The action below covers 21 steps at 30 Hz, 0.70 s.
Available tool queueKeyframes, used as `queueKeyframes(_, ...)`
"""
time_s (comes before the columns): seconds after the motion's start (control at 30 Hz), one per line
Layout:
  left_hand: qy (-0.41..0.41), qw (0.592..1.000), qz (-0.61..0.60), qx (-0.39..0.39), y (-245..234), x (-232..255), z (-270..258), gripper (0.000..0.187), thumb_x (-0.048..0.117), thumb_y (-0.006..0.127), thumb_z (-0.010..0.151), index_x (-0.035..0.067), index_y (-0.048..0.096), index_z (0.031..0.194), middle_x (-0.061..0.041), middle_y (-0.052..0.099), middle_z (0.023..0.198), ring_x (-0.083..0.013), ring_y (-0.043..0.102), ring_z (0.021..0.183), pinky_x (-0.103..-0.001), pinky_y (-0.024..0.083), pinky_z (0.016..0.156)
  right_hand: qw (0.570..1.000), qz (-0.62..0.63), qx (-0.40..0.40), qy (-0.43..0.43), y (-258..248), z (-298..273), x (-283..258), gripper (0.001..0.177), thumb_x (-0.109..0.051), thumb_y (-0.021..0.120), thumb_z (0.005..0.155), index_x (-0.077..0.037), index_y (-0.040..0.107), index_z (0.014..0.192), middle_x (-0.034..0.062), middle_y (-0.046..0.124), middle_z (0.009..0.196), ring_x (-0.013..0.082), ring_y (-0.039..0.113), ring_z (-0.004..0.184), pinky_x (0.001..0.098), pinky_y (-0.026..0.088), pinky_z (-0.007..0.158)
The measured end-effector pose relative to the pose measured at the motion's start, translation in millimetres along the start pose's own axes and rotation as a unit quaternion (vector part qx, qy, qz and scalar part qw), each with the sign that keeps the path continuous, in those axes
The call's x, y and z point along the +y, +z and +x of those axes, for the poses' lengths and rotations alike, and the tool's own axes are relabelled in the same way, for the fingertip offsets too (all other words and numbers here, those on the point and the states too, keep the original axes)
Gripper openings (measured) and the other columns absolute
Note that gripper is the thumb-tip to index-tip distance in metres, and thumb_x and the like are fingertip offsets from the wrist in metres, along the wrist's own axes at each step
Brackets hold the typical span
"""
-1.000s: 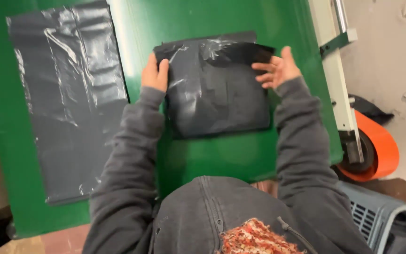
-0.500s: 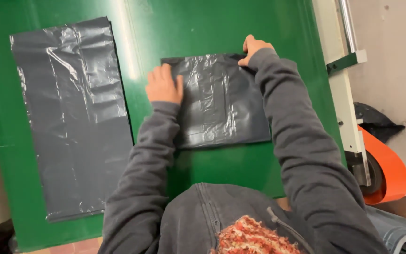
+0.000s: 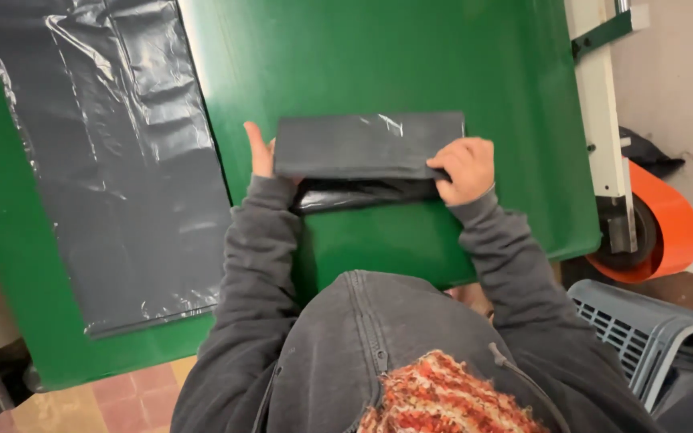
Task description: Folding grey plastic bags on a conveyor belt and placing them into a plastic crate.
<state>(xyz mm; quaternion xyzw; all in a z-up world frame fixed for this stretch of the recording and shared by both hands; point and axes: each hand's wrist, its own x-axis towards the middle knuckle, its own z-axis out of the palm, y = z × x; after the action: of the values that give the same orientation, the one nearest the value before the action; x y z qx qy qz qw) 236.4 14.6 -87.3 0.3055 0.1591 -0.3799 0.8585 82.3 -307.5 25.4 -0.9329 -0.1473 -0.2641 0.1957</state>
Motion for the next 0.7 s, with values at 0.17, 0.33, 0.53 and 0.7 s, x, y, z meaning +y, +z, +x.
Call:
queueKeyframes(0.17,0.148,0.971,0.177,-0.060,-13,-15,-35,0.091,0.069,0.055,0.098,-0.001,0.041,0.155,-0.014,0.053,0.153,-0.0262,0.050,0.141,-0.041,0.038,0.121,0.999,-0.036,-0.006,0.027,19,-55,-5,0.029,-0.002,0.068,0.065,-0.012,0.070,0.092,0.0039,0.069,0.104,0.0294,0.064,0.108,0.0437,0.048,0.094)
queueKeyframes(0.33,0.413,0.640,0.645,0.059,48,-13,-122,0.071,0.038,0.077,0.085,0.003,0.047,0.139,-0.016,0.054,0.139,-0.0305,0.054,0.126,-0.045,0.049,0.102,0.995,-0.061,-0.053,0.053,11,-52,-19,0.033,-0.003,0.069,0.069,-0.009,0.069,0.102,0.0076,0.067,0.115,0.0311,0.062,0.120,0.0453,0.048,0.099)
queueKeyframes(0.53,0.330,0.221,0.911,-0.107,30,-37,-115,0.021,0.027,0.074,0.096,0.015,0.067,0.112,-0.003,0.065,0.112,-0.0273,0.062,0.112,-0.045,0.050,0.085,0.984,0.091,-0.153,0.007,26,-17,-92,0.061,-0.004,0.069,0.073,0.002,0.057,0.133,0.0212,0.057,0.137,0.0414,0.051,0.135,0.0534,0.042,0.114)
queueKeyframes(0.7,0.180,0.458,0.813,-0.310,86,-45,-89,0.019,0.029,0.066,0.087,0.017,0.074,0.099,-0.006,0.074,0.096,-0.0316,0.070,0.093,-0.041,0.051,0.078,0.956,0.226,-0.188,-0.025,72,-94,-88,0.060,-0.004,0.068,0.077,-0.004,0.055,0.136,0.0219,0.056,0.140,0.0421,0.053,0.133,0.0507,0.044,0.112)
